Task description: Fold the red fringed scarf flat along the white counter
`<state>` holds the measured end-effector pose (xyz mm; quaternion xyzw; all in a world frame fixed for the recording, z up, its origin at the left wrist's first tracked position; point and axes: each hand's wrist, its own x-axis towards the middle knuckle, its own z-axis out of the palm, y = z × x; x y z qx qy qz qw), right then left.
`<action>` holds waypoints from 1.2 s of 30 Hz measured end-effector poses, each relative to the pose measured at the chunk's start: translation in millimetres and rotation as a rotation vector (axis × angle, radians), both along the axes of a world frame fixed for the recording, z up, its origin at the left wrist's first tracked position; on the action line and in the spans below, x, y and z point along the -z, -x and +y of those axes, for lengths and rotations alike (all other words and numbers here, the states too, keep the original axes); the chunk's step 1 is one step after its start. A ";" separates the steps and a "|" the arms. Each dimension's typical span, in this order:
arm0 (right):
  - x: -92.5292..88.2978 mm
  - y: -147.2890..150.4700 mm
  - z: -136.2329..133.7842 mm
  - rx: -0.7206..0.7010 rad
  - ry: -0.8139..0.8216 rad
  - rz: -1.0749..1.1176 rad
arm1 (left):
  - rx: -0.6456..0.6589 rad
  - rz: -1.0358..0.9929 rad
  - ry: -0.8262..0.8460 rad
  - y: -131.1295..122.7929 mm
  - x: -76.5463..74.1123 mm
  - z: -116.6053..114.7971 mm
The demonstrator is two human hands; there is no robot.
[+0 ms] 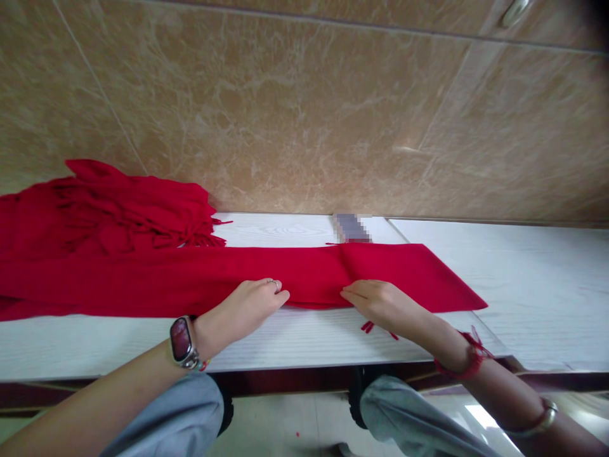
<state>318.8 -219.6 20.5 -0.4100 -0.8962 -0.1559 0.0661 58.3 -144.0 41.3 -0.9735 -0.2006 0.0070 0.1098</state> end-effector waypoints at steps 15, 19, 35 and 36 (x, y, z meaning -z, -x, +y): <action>10.9 -10.8 -8.2 -0.014 -0.075 -0.094 | -0.172 0.073 -0.052 12.4 -0.9 -15.1; 10.1 2.6 -5.2 -0.045 -0.091 -0.066 | -0.159 0.090 0.009 6.6 -5.1 -17.8; 1.7 5.8 -2.3 -0.110 0.006 -0.055 | -0.258 0.101 -0.020 17.4 -7.3 -18.1; 0.3 7.0 -2.1 -0.096 0.024 -0.064 | -0.275 0.093 -0.010 24.1 -6.5 -16.9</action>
